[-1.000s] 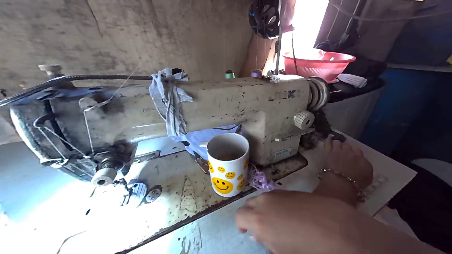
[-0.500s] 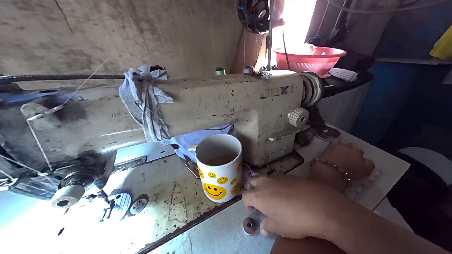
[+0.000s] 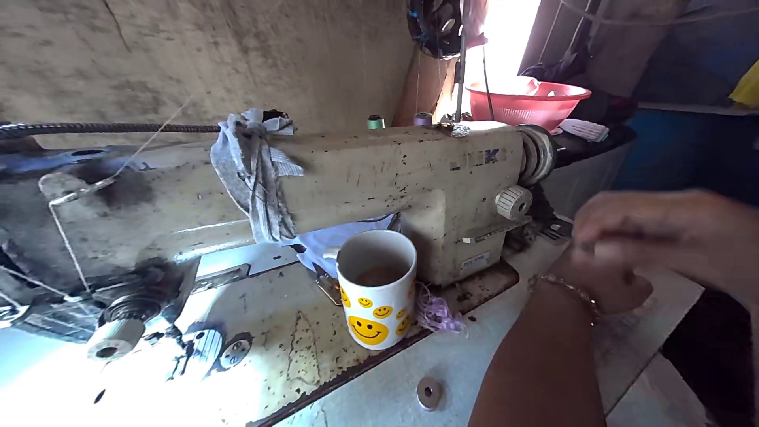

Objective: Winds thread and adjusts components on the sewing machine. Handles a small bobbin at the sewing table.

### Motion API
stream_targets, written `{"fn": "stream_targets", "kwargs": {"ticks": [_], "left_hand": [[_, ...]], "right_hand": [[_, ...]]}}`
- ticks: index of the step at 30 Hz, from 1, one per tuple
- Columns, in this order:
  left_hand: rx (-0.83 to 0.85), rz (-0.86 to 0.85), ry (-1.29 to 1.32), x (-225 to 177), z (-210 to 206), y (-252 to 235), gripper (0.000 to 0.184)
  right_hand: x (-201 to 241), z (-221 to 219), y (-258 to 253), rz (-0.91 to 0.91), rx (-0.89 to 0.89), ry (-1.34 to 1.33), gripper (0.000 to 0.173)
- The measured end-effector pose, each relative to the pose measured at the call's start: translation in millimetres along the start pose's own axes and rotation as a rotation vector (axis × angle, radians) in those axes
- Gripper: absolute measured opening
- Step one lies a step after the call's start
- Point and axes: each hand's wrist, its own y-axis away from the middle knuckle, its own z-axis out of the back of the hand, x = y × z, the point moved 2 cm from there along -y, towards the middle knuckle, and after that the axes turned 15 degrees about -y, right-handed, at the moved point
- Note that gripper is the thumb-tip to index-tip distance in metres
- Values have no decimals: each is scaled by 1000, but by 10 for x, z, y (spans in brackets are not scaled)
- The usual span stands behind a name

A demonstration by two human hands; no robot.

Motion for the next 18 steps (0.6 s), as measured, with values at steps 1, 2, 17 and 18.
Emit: {"fn": "stream_targets", "kwargs": {"ticks": [1, 2, 17, 18], "left_hand": [[165, 39, -19, 1, -10, -44, 32], [249, 63, -40, 2, -23, -75, 36], [280, 105, -153, 39, -117, -114, 43], [277, 106, -148, 19, -86, -102, 43]], "right_hand": [[-140, 128, -45, -169, -196, -81, 9], [-337, 180, -137, -354, -390, -155, 11], [-1437, 9, -469, -859, -638, -421, 22], [-1428, 21, -479, -867, -625, -426, 22]]}}
